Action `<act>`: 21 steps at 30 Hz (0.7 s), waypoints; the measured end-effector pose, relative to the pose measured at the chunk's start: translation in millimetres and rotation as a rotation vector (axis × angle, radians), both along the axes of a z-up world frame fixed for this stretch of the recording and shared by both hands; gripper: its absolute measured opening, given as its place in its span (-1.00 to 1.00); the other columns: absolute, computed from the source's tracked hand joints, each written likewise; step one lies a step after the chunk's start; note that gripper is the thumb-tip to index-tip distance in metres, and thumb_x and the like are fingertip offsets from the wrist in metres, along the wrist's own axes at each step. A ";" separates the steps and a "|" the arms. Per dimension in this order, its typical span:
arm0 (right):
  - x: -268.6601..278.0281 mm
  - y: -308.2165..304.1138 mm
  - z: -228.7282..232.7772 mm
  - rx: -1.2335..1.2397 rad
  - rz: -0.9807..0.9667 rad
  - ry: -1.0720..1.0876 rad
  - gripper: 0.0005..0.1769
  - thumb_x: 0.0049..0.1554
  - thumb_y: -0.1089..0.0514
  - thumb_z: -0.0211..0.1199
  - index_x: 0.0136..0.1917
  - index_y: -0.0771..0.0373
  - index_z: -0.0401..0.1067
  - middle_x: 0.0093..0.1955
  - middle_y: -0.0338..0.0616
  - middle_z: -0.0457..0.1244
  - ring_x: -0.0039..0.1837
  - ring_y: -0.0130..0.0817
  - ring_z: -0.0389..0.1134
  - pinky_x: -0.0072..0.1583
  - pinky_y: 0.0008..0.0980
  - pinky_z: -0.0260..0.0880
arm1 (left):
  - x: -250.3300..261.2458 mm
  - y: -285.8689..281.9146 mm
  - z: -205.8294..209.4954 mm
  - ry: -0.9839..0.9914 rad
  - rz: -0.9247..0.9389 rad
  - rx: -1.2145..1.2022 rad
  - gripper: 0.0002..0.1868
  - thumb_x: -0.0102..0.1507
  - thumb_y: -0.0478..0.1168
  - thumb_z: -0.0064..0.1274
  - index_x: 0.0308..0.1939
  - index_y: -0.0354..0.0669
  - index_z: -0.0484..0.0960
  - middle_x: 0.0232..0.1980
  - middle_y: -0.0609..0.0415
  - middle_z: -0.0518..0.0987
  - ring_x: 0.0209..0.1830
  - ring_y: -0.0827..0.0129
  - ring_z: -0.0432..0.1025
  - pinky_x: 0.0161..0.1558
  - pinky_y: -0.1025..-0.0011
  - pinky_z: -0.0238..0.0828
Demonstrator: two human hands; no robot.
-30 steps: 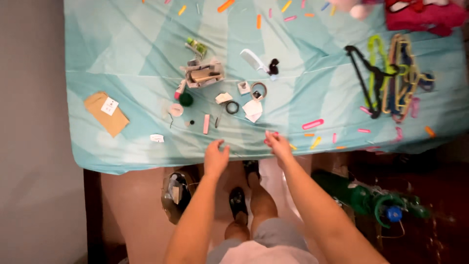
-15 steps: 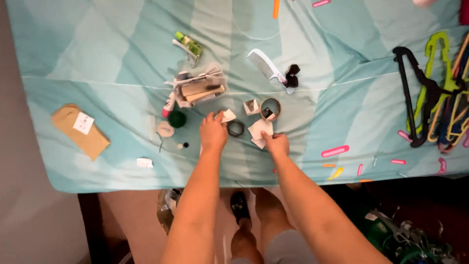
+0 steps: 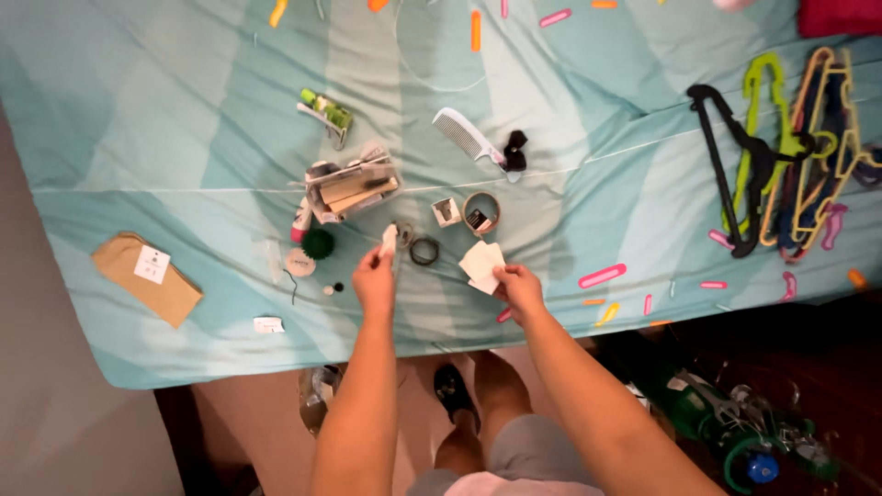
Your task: The person sorts small items and papers on a bed, picking up a box, papers, and a small packet, then places them into a cardboard box. They move around the room briefly to place an item on a vanity before returning to the bed to continue sorting.
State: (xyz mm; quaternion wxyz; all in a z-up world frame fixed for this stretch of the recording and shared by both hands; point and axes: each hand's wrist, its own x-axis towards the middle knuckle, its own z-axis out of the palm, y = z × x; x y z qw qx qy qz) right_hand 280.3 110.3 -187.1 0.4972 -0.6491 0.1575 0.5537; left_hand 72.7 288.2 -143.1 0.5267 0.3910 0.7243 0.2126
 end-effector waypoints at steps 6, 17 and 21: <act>0.5 -12.6 36.7 0.042 -0.132 0.083 -0.76 0.11 0.21 0.26 0.01 0.31 0.31 -0.10 -0.10 0.32 -0.13 -0.31 0.42 -0.10 -0.35 0.50 | 2.9 -20.6 -9.2 0.071 -0.185 0.185 -0.58 0.16 -0.12 0.13 0.04 -0.26 0.60 -0.21 0.05 0.65 -0.28 0.43 0.49 -0.19 0.50 0.39; -7.3 -12.3 238.2 0.682 0.534 -1.470 -0.80 -0.08 0.40 0.25 -0.15 0.24 0.39 0.11 -0.06 0.34 0.12 -0.10 0.38 0.12 -0.21 0.40 | 71.7 -102.9 171.6 -1.000 -0.074 -0.586 -0.55 0.28 0.02 -0.19 0.14 -0.15 0.44 0.05 0.06 0.56 0.03 0.23 0.44 0.02 0.18 0.34; -13.9 -27.6 278.1 0.767 0.551 -1.397 -0.79 -0.02 0.41 0.26 -0.11 0.25 0.37 0.15 -0.05 0.34 0.23 -0.06 0.37 0.23 -0.22 0.35 | 61.3 -115.8 202.4 -1.147 -0.108 -0.470 -0.61 0.29 -0.15 -0.15 0.15 -0.24 0.44 0.07 0.04 0.55 0.03 0.27 0.44 0.04 0.20 0.35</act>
